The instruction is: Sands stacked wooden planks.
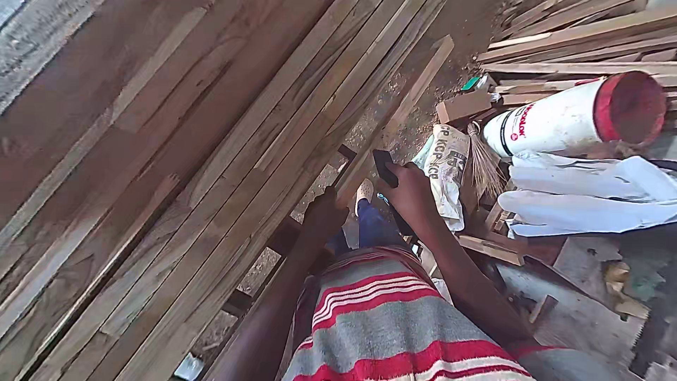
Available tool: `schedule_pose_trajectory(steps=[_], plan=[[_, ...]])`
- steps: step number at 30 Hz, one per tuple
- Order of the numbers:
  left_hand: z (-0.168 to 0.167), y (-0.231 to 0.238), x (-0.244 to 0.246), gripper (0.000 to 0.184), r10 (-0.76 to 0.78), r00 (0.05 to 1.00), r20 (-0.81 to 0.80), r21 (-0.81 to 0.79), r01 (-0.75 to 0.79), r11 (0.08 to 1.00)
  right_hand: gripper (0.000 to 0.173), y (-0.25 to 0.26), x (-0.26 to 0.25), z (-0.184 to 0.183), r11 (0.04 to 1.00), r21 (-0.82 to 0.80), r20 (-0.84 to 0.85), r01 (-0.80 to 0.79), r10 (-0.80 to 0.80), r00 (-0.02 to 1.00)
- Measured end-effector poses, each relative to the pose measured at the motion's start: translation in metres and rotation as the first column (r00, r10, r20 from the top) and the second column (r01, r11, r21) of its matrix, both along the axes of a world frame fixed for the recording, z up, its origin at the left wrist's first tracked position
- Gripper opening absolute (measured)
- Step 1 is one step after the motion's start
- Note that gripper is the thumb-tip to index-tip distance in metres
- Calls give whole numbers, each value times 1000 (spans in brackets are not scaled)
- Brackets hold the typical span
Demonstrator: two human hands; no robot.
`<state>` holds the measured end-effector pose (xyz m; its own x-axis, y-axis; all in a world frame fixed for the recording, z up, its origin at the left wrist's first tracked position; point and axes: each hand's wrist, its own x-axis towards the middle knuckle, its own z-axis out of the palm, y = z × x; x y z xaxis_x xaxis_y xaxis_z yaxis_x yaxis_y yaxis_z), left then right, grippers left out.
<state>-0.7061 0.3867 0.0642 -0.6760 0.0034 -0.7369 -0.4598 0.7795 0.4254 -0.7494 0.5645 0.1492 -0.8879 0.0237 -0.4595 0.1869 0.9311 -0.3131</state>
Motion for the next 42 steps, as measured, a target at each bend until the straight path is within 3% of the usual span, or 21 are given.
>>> schedule_pose_trajectory(steps=[5,9,14,18,23,26,29,32,37,42], plan=[[-11,-13,-3,51,68,997,44,107,-72,992,54,19,-15,-32,996,-89,-257,-16,-7,966],[-13,-15,-5,47,106,990,93,148,-119,982,60,18,-1,-63,992,-60,-228,-109,92,969],[-7,-8,-1,50,79,995,55,74,-83,994,52,17,2,-12,1000,-15,-105,-15,13,994],[0,2,1,55,55,998,40,5,-55,998,53,13,-37,-15,993,-33,-120,116,-119,986],[7,8,4,51,36,999,9,-30,-36,999,48,-3,6,-3,1000,-25,15,6,-6,1000],[11,11,6,50,31,1000,2,-42,-31,999,39,15,10,14,989,-149,79,-12,24,997],[13,17,8,50,48,999,-16,-62,-49,997,37,44,-27,28,972,-233,131,-40,72,989],[8,22,15,54,61,996,-69,-70,-66,995,43,71,-81,32,961,-187,30,-203,213,977],[-4,15,14,48,93,993,-79,-42,-96,994,52,85,-86,-5,947,-129,-238,-292,257,937],[0,18,16,40,74,994,-75,-88,-80,993,59,87,-49,-55,945,-35,-287,-324,301,909]])
